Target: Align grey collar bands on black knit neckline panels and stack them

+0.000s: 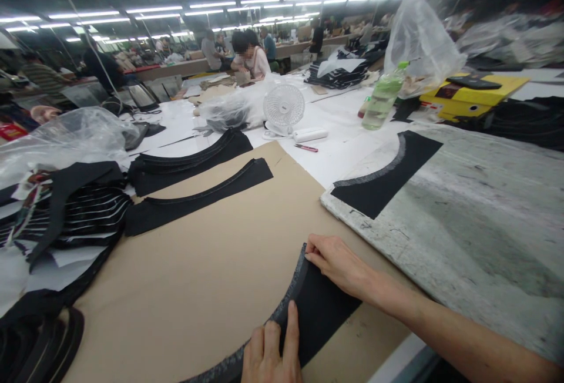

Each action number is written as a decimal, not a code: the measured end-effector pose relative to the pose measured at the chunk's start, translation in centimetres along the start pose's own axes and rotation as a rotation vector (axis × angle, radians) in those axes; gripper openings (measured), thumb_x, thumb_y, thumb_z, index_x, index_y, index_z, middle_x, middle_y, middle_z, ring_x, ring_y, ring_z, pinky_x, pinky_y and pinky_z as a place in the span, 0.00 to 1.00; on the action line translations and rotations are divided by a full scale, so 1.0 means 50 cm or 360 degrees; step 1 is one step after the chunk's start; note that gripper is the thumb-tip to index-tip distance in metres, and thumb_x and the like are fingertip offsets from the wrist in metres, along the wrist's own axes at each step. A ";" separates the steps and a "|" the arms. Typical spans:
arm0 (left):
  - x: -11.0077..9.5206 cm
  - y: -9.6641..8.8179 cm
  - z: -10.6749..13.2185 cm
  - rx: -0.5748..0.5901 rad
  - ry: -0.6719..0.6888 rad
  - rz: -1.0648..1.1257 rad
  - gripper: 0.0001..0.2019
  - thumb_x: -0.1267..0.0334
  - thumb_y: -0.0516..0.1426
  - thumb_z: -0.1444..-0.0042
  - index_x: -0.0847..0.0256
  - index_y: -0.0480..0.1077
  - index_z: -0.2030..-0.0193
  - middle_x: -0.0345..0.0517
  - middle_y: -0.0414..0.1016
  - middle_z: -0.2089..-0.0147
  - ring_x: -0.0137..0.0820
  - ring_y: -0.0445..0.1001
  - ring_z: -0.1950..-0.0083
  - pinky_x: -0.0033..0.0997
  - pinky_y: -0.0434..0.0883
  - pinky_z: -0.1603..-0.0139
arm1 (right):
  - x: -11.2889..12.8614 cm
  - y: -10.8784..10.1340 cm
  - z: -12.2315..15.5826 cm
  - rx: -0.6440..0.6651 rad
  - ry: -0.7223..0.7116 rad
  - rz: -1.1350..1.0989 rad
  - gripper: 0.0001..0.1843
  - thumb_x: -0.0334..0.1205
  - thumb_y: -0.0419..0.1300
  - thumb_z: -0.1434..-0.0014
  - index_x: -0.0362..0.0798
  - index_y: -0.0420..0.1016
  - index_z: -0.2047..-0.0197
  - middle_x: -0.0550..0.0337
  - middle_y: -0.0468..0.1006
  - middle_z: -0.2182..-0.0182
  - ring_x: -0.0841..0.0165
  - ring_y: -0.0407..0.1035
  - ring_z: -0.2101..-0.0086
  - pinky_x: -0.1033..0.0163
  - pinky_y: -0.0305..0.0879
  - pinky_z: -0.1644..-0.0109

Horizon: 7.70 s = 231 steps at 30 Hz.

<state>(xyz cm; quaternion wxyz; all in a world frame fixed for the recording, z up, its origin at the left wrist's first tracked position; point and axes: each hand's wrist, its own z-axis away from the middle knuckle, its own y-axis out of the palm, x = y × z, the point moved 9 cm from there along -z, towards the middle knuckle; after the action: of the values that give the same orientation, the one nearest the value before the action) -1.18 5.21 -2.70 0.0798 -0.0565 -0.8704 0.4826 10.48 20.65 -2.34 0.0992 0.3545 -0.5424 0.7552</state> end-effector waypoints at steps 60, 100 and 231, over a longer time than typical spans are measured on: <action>0.255 -0.197 0.128 0.0109 -0.0956 0.0591 0.10 0.64 0.51 0.36 0.56 0.70 0.51 0.47 0.75 0.54 0.36 0.70 0.51 0.39 0.67 0.51 | 0.252 0.109 0.222 -0.0004 -0.1346 0.0342 0.27 0.28 0.49 0.38 0.54 0.63 0.38 0.53 0.74 0.50 0.63 0.70 0.53 0.59 0.69 0.49; 0.329 -0.073 0.114 0.0958 -0.1117 0.0624 0.09 0.74 0.56 0.50 0.55 0.66 0.66 0.36 0.74 0.65 0.34 0.69 0.57 0.45 0.50 0.45 | 0.244 0.222 0.239 -0.0212 -0.1546 0.0636 0.23 0.24 0.49 0.44 0.39 0.69 0.46 0.50 0.72 0.62 0.62 0.64 0.61 0.55 0.63 0.54; 0.432 -0.079 0.111 0.1075 -0.0519 0.0720 0.10 0.71 0.62 0.52 0.54 0.73 0.63 0.39 0.71 0.62 0.37 0.66 0.53 0.43 0.55 0.49 | 0.449 0.358 0.101 0.0221 -0.0651 0.0397 0.12 0.34 0.60 0.42 0.47 0.70 0.54 0.54 0.75 0.59 0.56 0.65 0.56 0.48 0.54 0.50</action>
<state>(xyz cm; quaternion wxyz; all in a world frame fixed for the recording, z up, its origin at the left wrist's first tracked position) -23.54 2.29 -0.40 -0.1524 -0.1393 -0.6306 0.7481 -13.30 3.89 -0.51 -0.1313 0.4361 -0.5375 0.7097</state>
